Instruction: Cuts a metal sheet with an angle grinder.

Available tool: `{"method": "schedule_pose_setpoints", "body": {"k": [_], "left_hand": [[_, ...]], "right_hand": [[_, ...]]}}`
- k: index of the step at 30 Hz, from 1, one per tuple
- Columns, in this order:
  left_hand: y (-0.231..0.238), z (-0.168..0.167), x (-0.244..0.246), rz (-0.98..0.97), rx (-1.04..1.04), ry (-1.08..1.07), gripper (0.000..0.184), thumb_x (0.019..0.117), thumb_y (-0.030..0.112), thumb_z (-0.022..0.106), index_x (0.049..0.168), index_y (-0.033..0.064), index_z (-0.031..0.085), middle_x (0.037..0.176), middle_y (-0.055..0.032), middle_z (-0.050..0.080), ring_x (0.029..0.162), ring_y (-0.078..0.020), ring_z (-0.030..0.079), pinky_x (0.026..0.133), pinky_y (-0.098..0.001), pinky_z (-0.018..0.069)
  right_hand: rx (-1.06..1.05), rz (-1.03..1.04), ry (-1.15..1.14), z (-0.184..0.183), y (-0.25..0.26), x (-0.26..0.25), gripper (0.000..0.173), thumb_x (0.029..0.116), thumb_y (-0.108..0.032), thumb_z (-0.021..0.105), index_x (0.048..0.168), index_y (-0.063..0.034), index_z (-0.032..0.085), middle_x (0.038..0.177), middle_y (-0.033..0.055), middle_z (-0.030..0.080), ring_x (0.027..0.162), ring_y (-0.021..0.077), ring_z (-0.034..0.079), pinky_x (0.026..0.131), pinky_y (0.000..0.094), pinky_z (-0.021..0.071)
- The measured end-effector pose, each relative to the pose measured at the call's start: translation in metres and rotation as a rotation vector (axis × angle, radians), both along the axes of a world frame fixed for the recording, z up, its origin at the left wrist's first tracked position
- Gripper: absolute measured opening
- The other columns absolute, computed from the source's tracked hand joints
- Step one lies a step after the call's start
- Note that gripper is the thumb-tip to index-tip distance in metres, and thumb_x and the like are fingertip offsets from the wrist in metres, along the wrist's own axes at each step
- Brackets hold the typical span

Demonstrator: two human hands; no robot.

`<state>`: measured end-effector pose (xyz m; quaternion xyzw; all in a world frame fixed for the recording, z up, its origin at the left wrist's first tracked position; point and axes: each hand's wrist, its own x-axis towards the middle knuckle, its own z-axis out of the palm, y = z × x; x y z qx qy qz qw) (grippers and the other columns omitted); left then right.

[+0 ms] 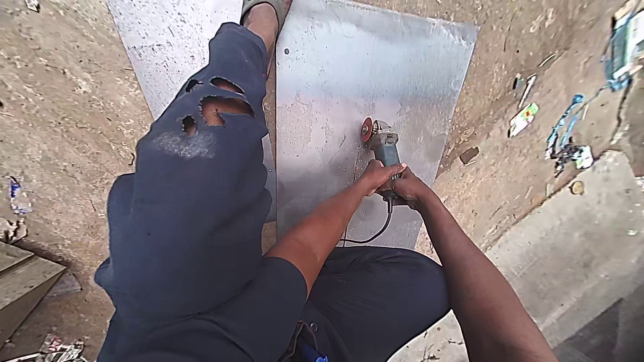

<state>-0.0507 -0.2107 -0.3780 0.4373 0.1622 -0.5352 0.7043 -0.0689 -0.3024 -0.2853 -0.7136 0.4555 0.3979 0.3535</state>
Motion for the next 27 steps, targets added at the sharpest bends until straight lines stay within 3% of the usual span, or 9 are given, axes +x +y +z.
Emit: {"method": "schedule_pose_setpoints", "body": {"k": [4,16,20,27], "left_hand": [[-0.0002,-0.0004,0.0004,-0.003,-0.008,0.0,0.062,0.0953,0.046,0.07,0.122,-0.0085,0.056,0.106,-0.0246,0.067,0.094,-0.0313,0.069,0.084,-0.0512,0.0584],[-0.0044,-0.0051,-0.0043,0.01,0.005,0.006,0.065,0.0943,0.046,0.072,0.124,-0.0095,0.055,0.11,-0.0262,0.066,0.098,-0.0327,0.069,0.088,-0.0523,0.0576],[-0.0039,-0.0033,-0.0024,0.013,-0.006,0.027,0.066,0.0946,0.044,0.072,0.129,-0.0088,0.052,0.113,-0.0267,0.066,0.1,-0.0334,0.069,0.088,-0.0524,0.0579],[-0.0036,-0.0044,-0.004,-0.001,0.012,0.028,0.067,0.0932,0.047,0.072,0.127,-0.0085,0.054,0.11,-0.0257,0.066,0.098,-0.0325,0.069,0.087,-0.0521,0.0579]], "right_hand": [[-0.003,0.006,0.01,-0.0009,-0.0008,0.0005,0.073,0.0793,-0.012,0.082,0.141,-0.0149,0.044,0.095,0.0162,0.069,0.069,0.0274,0.069,0.056,0.0438,0.0587],[0.011,-0.001,0.002,0.0007,0.0019,0.0,0.061,0.0785,-0.007,0.081,0.132,-0.0126,0.052,0.09,0.0159,0.069,0.066,0.0256,0.069,0.053,0.0406,0.0585],[0.01,0.004,0.004,-0.0006,-0.0001,0.0002,0.066,0.0798,-0.009,0.081,0.137,-0.0139,0.049,0.094,0.0154,0.069,0.069,0.0259,0.069,0.056,0.0416,0.0589],[0.0,0.01,0.012,-0.0018,-0.0007,-0.0011,0.068,0.0773,-0.009,0.082,0.137,-0.0138,0.049,0.093,0.0157,0.069,0.068,0.0267,0.069,0.056,0.0428,0.0586]]}}
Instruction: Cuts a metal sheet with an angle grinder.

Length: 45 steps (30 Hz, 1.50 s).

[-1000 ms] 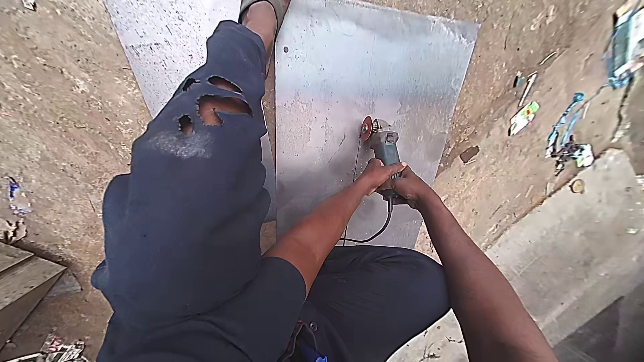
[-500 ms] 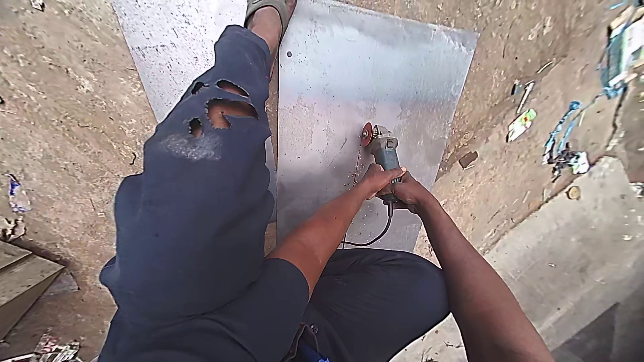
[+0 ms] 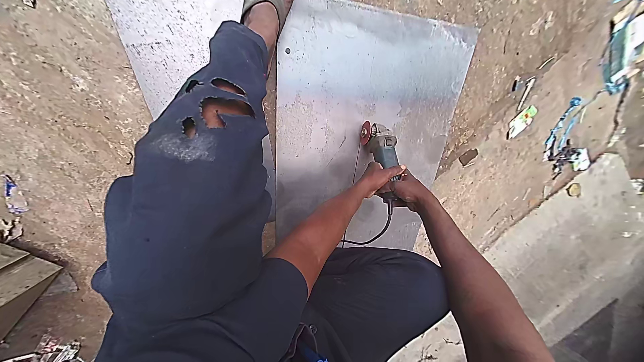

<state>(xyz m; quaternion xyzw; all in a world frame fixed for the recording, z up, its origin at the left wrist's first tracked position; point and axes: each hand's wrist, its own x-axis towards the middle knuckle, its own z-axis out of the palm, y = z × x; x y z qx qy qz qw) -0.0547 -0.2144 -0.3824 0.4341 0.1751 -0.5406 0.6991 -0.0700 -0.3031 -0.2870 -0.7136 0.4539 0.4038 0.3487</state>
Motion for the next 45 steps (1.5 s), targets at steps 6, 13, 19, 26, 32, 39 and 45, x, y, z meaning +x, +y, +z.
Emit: {"method": "schedule_pose_setpoints", "body": {"k": [6,13,19,26,32,39,45], "left_hand": [[-0.001,0.0,0.005,0.013,-0.005,0.017,0.073,0.092,0.046,0.074,0.136,-0.0055,0.047,0.117,-0.0269,0.064,0.103,-0.0347,0.068,0.089,-0.0541,0.0577],[0.0,0.001,0.012,0.021,-0.021,-0.011,0.066,0.0931,0.045,0.073,0.129,-0.0067,0.053,0.111,-0.025,0.067,0.098,-0.0322,0.07,0.087,-0.0521,0.0585],[0.0,0.002,0.012,0.02,-0.022,-0.009,0.065,0.0934,0.045,0.073,0.128,-0.0066,0.053,0.111,-0.0249,0.067,0.098,-0.0319,0.07,0.087,-0.0517,0.0586],[0.0,0.0,0.013,0.006,-0.02,-0.011,0.065,0.0938,0.047,0.072,0.124,-0.0077,0.056,0.109,-0.0254,0.067,0.096,-0.0326,0.07,0.085,-0.0529,0.0587],[-0.002,-0.003,0.011,0.016,-0.003,-0.032,0.069,0.0924,0.046,0.073,0.13,-0.0079,0.052,0.113,-0.0266,0.066,0.101,-0.0336,0.069,0.089,-0.0532,0.058],[-0.001,0.0,0.012,0.008,-0.006,-0.004,0.066,0.0936,0.046,0.072,0.127,-0.0076,0.053,0.109,-0.0252,0.067,0.096,-0.0321,0.069,0.085,-0.0519,0.0586],[-0.002,-0.003,0.012,0.018,-0.011,-0.002,0.066,0.0928,0.046,0.073,0.126,-0.0073,0.054,0.108,-0.0254,0.067,0.095,-0.0326,0.07,0.084,-0.0522,0.059]], "right_hand": [[-0.014,-0.017,-0.005,-0.001,-0.001,0.003,0.073,0.0786,-0.01,0.081,0.141,-0.0147,0.044,0.095,0.0166,0.069,0.069,0.0272,0.069,0.056,0.0432,0.059],[-0.004,-0.011,-0.021,0.0,0.0,0.009,0.074,0.0776,-0.01,0.082,0.141,-0.0146,0.044,0.096,0.0164,0.069,0.07,0.0274,0.069,0.056,0.0439,0.0588],[-0.007,-0.01,-0.026,-0.002,-0.002,0.008,0.075,0.0766,-0.01,0.083,0.141,-0.0146,0.044,0.095,0.0165,0.069,0.069,0.0274,0.069,0.057,0.0438,0.0588],[-0.004,-0.007,-0.023,-0.003,-0.001,0.01,0.072,0.0773,-0.009,0.082,0.14,-0.0139,0.046,0.094,0.0165,0.069,0.068,0.027,0.069,0.054,0.0427,0.0586],[-0.016,-0.021,-0.026,-0.003,-0.002,0.009,0.075,0.0772,-0.009,0.082,0.141,-0.0142,0.042,0.094,0.0165,0.067,0.069,0.0277,0.069,0.056,0.045,0.0591],[-0.024,-0.012,-0.004,-0.001,0.0,0.01,0.076,0.078,-0.01,0.081,0.143,-0.0153,0.042,0.095,0.0168,0.068,0.069,0.0269,0.069,0.056,0.0424,0.0587],[-0.022,-0.019,-0.012,-0.003,-0.001,0.01,0.077,0.0767,-0.009,0.082,0.142,-0.0141,0.041,0.094,0.0167,0.068,0.068,0.0268,0.069,0.055,0.0427,0.0588]]}}
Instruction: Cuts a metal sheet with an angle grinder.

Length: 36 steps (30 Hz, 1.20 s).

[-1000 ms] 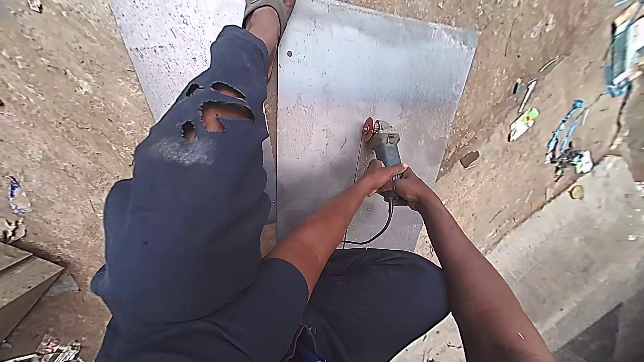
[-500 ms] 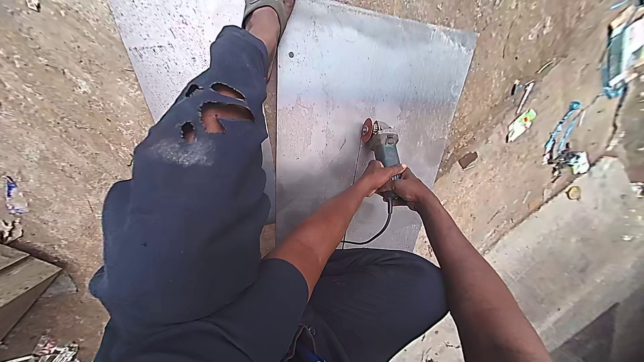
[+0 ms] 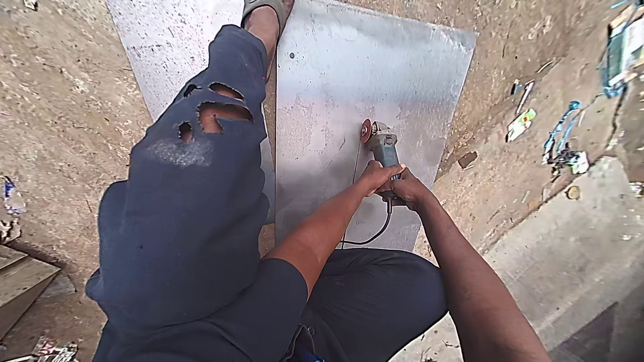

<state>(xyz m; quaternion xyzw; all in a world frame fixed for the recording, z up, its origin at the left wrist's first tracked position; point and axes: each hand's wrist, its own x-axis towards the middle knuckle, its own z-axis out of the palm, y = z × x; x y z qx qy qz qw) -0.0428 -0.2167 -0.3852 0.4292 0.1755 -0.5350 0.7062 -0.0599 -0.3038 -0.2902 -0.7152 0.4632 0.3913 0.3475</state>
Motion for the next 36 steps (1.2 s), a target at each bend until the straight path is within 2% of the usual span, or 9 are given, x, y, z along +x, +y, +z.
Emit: {"method": "schedule_pose_setpoints", "body": {"k": [6,13,18,24,26,28,36], "left_hand": [[0.0,-0.001,0.001,-0.008,0.001,0.005,0.07,0.0928,0.047,0.072,0.133,-0.006,0.05,0.113,-0.0254,0.066,0.097,-0.0324,0.069,0.086,-0.052,0.0586],[0.002,0.003,0.003,-0.02,0.015,-0.008,0.066,0.0934,0.047,0.072,0.125,-0.008,0.055,0.109,-0.0256,0.066,0.096,-0.0325,0.069,0.085,-0.0523,0.0583],[0.002,0.003,0.005,0.011,-0.01,0.005,0.068,0.0939,0.045,0.072,0.131,-0.0072,0.05,0.112,-0.0262,0.066,0.098,-0.0329,0.069,0.086,-0.052,0.0587],[0.0,-0.001,0.009,-0.005,0.01,-0.005,0.07,0.0935,0.047,0.072,0.134,-0.0051,0.048,0.115,-0.0255,0.065,0.1,-0.0327,0.068,0.087,-0.0516,0.0579],[0.001,0.002,0.01,0.005,0.006,-0.019,0.064,0.0943,0.045,0.072,0.126,-0.0071,0.054,0.108,-0.0243,0.067,0.094,-0.0309,0.07,0.084,-0.0503,0.0595],[0.003,0.003,0.012,0.005,-0.003,-0.028,0.062,0.0948,0.045,0.072,0.124,-0.0075,0.054,0.107,-0.024,0.067,0.094,-0.0305,0.07,0.084,-0.05,0.0592],[0.001,-0.001,0.01,-0.006,0.009,-0.037,0.066,0.0938,0.046,0.072,0.128,-0.0082,0.053,0.112,-0.0257,0.066,0.099,-0.0323,0.069,0.088,-0.0517,0.058]], "right_hand": [[0.009,0.012,-0.013,-0.003,-0.003,-0.001,0.076,0.0775,-0.01,0.082,0.142,-0.0144,0.042,0.095,0.0163,0.068,0.068,0.027,0.069,0.055,0.0436,0.059],[0.002,0.008,-0.016,-0.002,0.0,0.001,0.074,0.0776,-0.008,0.081,0.141,-0.0138,0.043,0.094,0.0166,0.068,0.067,0.0268,0.069,0.054,0.042,0.0582],[-0.017,-0.008,-0.026,-0.004,-0.003,0.0,0.081,0.0774,-0.012,0.083,0.144,-0.0167,0.038,0.096,0.0159,0.068,0.07,0.0274,0.069,0.058,0.0451,0.059],[-0.01,0.007,-0.028,-0.003,-0.002,0.004,0.081,0.0776,-0.012,0.083,0.145,-0.0171,0.038,0.097,0.0158,0.069,0.07,0.0267,0.069,0.057,0.0438,0.0582],[-0.016,0.007,-0.027,-0.003,-0.002,0.005,0.081,0.0773,-0.012,0.083,0.145,-0.017,0.038,0.095,0.0153,0.069,0.069,0.0262,0.069,0.056,0.0431,0.058],[-0.021,0.004,-0.029,-0.003,-0.001,0.006,0.08,0.0772,-0.012,0.082,0.144,-0.0165,0.038,0.094,0.0152,0.068,0.068,0.026,0.068,0.056,0.043,0.0578],[-0.009,-0.004,-0.016,-0.004,-0.001,0.008,0.077,0.078,-0.009,0.081,0.143,-0.0158,0.04,0.093,0.016,0.068,0.066,0.0261,0.068,0.054,0.0419,0.058]]}}
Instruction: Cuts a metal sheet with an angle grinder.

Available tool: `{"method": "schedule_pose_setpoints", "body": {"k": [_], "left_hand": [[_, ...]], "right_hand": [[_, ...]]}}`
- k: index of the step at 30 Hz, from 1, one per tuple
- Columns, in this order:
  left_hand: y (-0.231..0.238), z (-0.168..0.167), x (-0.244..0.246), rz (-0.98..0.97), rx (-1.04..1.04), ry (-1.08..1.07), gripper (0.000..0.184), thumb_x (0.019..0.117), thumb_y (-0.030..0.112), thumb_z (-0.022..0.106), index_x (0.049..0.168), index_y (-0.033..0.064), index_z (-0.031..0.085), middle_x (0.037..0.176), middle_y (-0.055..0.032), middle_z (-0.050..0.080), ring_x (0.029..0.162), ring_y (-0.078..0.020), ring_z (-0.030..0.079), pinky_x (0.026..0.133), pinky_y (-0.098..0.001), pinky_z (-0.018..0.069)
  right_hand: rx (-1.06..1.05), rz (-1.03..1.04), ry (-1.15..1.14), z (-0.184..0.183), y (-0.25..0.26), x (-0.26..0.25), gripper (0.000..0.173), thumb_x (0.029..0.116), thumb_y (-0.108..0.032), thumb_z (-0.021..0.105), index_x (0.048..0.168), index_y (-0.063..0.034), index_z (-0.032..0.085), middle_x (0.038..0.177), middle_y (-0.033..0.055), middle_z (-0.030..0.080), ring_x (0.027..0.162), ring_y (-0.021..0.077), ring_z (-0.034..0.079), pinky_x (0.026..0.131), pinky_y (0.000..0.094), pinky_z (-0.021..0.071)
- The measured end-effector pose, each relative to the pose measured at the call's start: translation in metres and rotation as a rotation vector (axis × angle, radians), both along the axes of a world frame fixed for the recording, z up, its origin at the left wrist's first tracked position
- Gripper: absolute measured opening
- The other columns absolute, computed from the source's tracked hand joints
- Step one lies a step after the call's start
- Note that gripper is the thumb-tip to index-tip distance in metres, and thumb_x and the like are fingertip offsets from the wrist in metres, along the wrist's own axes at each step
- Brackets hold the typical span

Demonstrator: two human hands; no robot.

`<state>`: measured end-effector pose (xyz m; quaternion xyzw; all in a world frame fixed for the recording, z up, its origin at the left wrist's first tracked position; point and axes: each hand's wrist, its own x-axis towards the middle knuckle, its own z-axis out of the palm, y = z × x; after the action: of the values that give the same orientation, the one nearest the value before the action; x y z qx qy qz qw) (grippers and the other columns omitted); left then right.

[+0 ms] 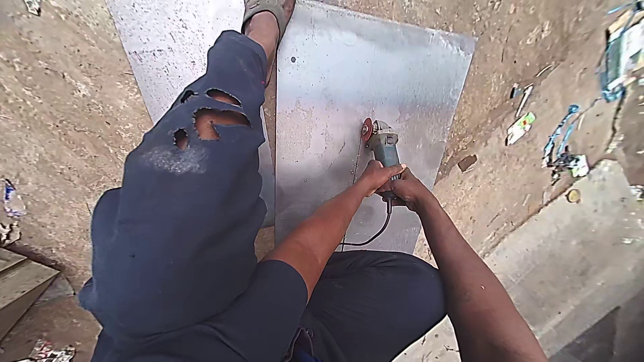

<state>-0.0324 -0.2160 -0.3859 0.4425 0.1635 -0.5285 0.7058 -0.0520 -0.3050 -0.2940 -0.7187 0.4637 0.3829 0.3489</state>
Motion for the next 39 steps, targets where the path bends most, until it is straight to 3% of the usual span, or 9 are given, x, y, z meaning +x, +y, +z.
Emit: {"method": "schedule_pose_setpoints", "body": {"k": [9,13,29,35,39], "left_hand": [[-0.0006,-0.0009,-0.0012,0.007,-0.001,0.01,0.064,0.0941,0.046,0.072,0.123,-0.0091,0.055,0.108,-0.0255,0.067,0.096,-0.0318,0.07,0.086,-0.0516,0.0584],[-0.0011,-0.0015,-0.0004,-0.003,0.013,0.03,0.074,0.0922,0.048,0.073,0.134,-0.0065,0.048,0.117,-0.0266,0.064,0.102,-0.034,0.068,0.088,-0.0534,0.0577],[-0.0012,-0.0017,0.0036,0.012,-0.002,0.015,0.07,0.0929,0.046,0.073,0.131,-0.0077,0.05,0.114,-0.0263,0.065,0.1,-0.033,0.069,0.088,-0.0523,0.058],[-0.0008,0.0014,0.0056,0.022,-0.009,0.002,0.063,0.0946,0.044,0.072,0.124,-0.0091,0.055,0.107,-0.025,0.067,0.095,-0.0312,0.07,0.085,-0.0504,0.0589],[-0.0022,-0.0016,0.0056,0.02,-0.001,0.002,0.067,0.0934,0.046,0.073,0.127,-0.0083,0.053,0.11,-0.0257,0.067,0.097,-0.0325,0.07,0.086,-0.0518,0.0588]], "right_hand": [[0.002,0.004,0.0,-0.0003,0.0,-0.0003,0.077,0.0783,-0.008,0.081,0.143,-0.0158,0.04,0.094,0.0165,0.068,0.069,0.0275,0.069,0.056,0.0432,0.0584],[-0.003,-0.018,-0.007,-0.0006,-0.0001,0.0003,0.081,0.0782,-0.008,0.081,0.146,-0.0176,0.038,0.099,0.0179,0.068,0.072,0.0293,0.069,0.058,0.045,0.0587],[0.004,0.011,-0.02,-0.0014,-0.0026,0.002,0.08,0.0777,-0.011,0.082,0.145,-0.0172,0.039,0.098,0.0176,0.069,0.071,0.0287,0.07,0.058,0.0453,0.0594],[-0.001,0.011,-0.024,-0.0018,-0.0026,0.0027,0.079,0.0786,-0.012,0.082,0.145,-0.0172,0.039,0.1,0.0172,0.069,0.072,0.0285,0.07,0.058,0.0452,0.0592],[-0.001,0.003,-0.029,-0.0001,-0.0019,0.0035,0.079,0.0784,-0.012,0.082,0.145,-0.0171,0.039,0.099,0.017,0.069,0.071,0.028,0.07,0.058,0.0445,0.0588]]}}
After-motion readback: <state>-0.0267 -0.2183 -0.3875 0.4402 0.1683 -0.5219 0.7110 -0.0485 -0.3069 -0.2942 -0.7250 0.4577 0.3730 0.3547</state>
